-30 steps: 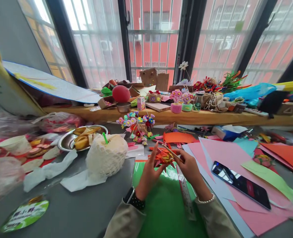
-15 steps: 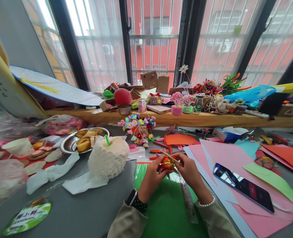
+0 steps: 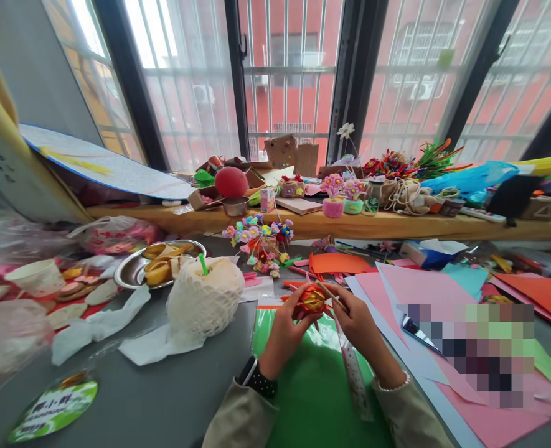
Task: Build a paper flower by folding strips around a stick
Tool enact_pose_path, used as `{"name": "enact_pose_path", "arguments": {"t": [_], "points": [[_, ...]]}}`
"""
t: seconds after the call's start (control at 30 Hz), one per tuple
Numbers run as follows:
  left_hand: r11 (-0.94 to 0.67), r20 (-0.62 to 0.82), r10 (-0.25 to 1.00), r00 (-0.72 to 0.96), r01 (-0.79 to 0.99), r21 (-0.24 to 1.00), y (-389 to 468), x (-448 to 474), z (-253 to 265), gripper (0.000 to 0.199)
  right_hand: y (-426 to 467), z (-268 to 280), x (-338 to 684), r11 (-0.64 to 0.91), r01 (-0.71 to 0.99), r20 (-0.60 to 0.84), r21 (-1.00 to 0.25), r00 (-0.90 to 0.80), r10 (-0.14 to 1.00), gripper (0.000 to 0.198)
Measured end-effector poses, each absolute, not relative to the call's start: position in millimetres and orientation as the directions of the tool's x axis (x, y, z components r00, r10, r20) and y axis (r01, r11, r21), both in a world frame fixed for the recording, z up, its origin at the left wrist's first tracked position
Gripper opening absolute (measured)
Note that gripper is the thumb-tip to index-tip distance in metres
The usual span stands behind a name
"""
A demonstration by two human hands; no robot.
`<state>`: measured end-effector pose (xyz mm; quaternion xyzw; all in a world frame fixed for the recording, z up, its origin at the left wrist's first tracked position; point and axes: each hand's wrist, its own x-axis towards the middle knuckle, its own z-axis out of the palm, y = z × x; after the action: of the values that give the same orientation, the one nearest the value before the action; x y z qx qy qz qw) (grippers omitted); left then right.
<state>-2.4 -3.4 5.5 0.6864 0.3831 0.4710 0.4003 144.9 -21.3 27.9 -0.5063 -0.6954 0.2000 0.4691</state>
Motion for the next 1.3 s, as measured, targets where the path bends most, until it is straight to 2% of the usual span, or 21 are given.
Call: {"name": "enact_pose_path", "arguments": {"t": [0.17,0.33,0.57,0.8,1.0,1.3], "points": [[-0.360,0.330,0.916,0.227,0.103,0.927,-3,-3,4,0.057,-19,25,146,0.524,0.501,0.536,-0.688,-0.136,0.833,0.047],[-0.340,0.319,0.929,0.187,0.094,0.936,-2,-4,1,0.059,-22,27,143,0.539,0.495,0.531,-0.682,-0.171,0.830,0.047],[-0.336,0.327,0.924,0.200,0.011,0.942,-3,-4,2,0.050,-23,27,146,0.550,0.479,0.541,-0.684,-0.174,0.823,0.047],[-0.356,0.350,0.905,0.242,-0.020,0.934,-8,-4,8,0.060,-29,30,148,0.415,0.489,0.457,-0.767,-0.038,0.889,0.046],[-0.375,0.366,0.884,0.290,-0.025,0.927,-9,-3,9,0.067,-29,29,151,0.394,0.471,0.435,-0.789,-0.024,0.900,0.040],[-0.408,0.373,0.894,0.249,0.103,0.907,-10,-2,6,0.056,-33,30,149,0.369,0.483,0.424,-0.794,0.004,0.906,0.035]]}}
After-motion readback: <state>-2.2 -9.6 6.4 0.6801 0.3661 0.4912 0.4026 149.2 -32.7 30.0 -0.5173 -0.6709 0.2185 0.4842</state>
